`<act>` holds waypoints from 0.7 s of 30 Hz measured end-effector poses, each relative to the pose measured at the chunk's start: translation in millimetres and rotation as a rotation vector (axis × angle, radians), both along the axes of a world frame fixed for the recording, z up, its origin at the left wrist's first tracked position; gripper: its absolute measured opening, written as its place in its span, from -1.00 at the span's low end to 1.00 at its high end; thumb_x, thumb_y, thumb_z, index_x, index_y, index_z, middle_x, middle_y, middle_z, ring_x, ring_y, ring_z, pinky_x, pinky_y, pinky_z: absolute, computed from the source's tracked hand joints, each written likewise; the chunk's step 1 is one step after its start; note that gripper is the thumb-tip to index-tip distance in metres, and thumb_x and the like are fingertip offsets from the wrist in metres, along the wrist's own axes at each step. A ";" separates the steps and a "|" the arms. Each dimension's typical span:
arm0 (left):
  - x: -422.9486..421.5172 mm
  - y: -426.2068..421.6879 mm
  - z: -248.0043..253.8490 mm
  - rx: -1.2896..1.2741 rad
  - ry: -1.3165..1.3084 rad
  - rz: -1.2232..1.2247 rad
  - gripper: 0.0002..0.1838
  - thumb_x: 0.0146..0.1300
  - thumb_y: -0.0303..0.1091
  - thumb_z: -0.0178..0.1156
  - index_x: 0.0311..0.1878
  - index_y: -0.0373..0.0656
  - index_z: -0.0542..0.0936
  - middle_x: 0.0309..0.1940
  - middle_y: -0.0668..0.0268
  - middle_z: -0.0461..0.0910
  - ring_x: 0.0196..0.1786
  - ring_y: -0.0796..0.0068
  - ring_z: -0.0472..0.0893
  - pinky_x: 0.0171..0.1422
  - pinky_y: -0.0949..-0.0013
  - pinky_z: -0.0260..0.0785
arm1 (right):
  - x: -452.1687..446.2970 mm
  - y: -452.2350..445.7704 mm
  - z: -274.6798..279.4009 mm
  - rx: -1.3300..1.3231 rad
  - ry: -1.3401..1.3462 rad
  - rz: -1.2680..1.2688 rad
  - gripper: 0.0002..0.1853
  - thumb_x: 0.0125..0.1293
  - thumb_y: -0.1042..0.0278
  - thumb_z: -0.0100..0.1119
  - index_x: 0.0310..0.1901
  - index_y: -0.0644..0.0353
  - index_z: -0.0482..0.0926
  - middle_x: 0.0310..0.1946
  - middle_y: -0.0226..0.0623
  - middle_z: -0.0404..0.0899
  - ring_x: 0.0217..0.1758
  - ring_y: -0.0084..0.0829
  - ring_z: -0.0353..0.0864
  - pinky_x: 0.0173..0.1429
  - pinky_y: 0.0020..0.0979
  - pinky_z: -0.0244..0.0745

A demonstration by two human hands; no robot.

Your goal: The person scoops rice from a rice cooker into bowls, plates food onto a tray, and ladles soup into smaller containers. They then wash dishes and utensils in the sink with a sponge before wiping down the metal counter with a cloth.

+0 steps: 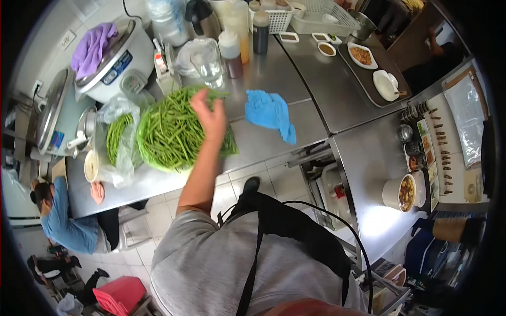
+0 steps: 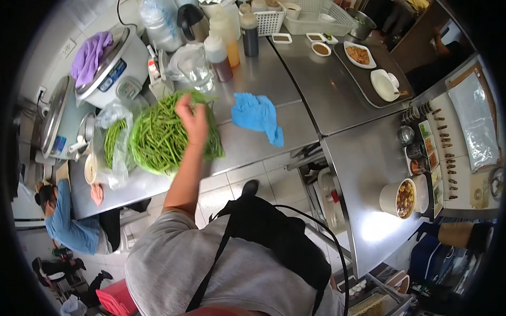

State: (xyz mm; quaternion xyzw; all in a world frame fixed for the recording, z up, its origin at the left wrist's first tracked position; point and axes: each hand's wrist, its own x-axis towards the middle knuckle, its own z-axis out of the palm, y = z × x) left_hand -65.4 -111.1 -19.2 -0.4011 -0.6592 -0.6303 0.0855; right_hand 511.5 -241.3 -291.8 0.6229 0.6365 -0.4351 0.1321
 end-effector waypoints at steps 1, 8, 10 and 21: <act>-35.0 5.0 14.7 -0.002 0.026 0.091 -0.59 -0.04 -0.37 0.10 -0.06 -0.21 0.34 -0.09 0.09 0.31 -0.01 0.18 0.27 0.08 0.26 0.12 | -8.4 1.7 9.3 -0.024 0.007 -0.027 -0.56 0.04 0.14 0.04 -0.02 0.14 0.40 -0.09 -0.10 0.44 0.02 -0.23 0.38 0.13 -0.29 0.21; -233.6 93.6 -32.3 -0.977 0.951 0.287 -0.48 -0.12 -0.15 0.16 0.02 0.22 0.38 -0.10 0.15 0.39 -0.01 0.14 0.34 -0.04 0.02 0.18 | -71.9 -35.1 88.0 -0.033 0.419 -0.332 -0.61 0.08 0.15 0.01 -0.05 0.12 0.44 -0.07 -0.15 0.44 0.00 -0.29 0.39 0.14 -0.35 0.19; -268.9 111.2 -54.8 -1.036 1.156 0.251 -0.45 -0.15 -0.12 0.15 0.04 0.27 0.36 -0.08 0.20 0.39 0.02 0.19 0.32 -0.04 0.06 0.19 | -59.9 -27.2 -28.0 0.042 0.505 0.614 -0.62 -0.02 0.17 0.09 -0.14 0.15 0.51 -0.14 -0.10 0.48 -0.11 -0.25 0.47 0.01 -0.34 0.30; -241.3 98.5 41.3 -0.584 0.670 0.078 -0.77 0.10 -0.25 0.06 -0.26 -0.18 0.53 -0.35 0.15 0.53 -0.24 0.10 0.48 -0.16 0.24 0.30 | -123.4 22.9 115.3 -0.111 -0.036 -0.048 -0.64 0.02 0.10 -0.02 -0.26 0.17 0.55 -0.30 -0.05 0.51 -0.21 -0.08 0.48 -0.16 -0.21 0.35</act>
